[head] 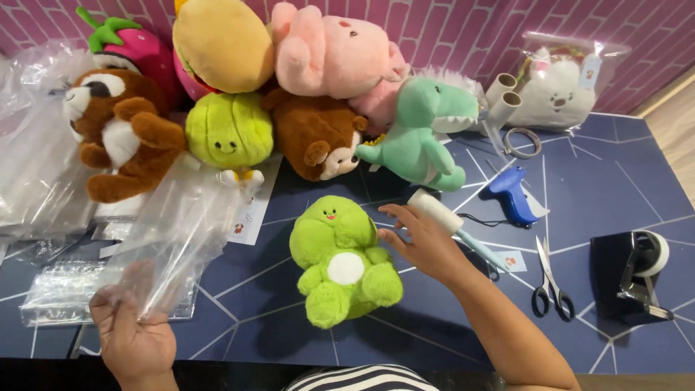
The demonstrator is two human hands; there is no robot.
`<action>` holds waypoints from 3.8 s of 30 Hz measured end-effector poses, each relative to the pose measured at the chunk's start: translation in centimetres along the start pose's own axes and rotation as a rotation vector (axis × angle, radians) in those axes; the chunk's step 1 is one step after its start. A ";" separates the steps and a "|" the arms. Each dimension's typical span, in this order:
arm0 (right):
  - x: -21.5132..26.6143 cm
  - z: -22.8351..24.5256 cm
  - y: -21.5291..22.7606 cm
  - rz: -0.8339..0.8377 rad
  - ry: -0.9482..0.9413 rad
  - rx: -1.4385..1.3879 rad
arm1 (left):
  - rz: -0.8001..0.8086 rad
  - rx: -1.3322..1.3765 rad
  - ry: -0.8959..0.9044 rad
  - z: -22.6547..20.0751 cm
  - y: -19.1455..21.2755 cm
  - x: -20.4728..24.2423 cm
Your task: The person attaches a tag to a green plush toy using a blue tagging gun and then places the toy inside a clear plastic bag on a table. The person finishes by sealing the bag with clear tape from a dispenser and placing it aside.
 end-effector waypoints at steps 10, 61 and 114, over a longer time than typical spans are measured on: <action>-2.1 0.4 -4.2 0.408 -0.139 -0.614 | 0.973 -1.307 0.056 0.3 -2.1 1.4; -2.5 -5.6 -7.5 -0.220 0.577 -0.942 | 1.046 -0.572 0.000 -3.4 -29.5 0.2; -5.0 -26.2 5.7 -0.921 -0.272 0.344 | 1.132 -0.991 -0.322 -5.5 -29.1 2.4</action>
Point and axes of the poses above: each hand's wrist, its own x-axis away from the middle knuckle, its own y-axis out of the back of the hand, z = x × y, the point moved 2 cm from there along -x, towards the middle knuckle, and after that the axes turned 5 degrees about -y, right-handed, at the moved point
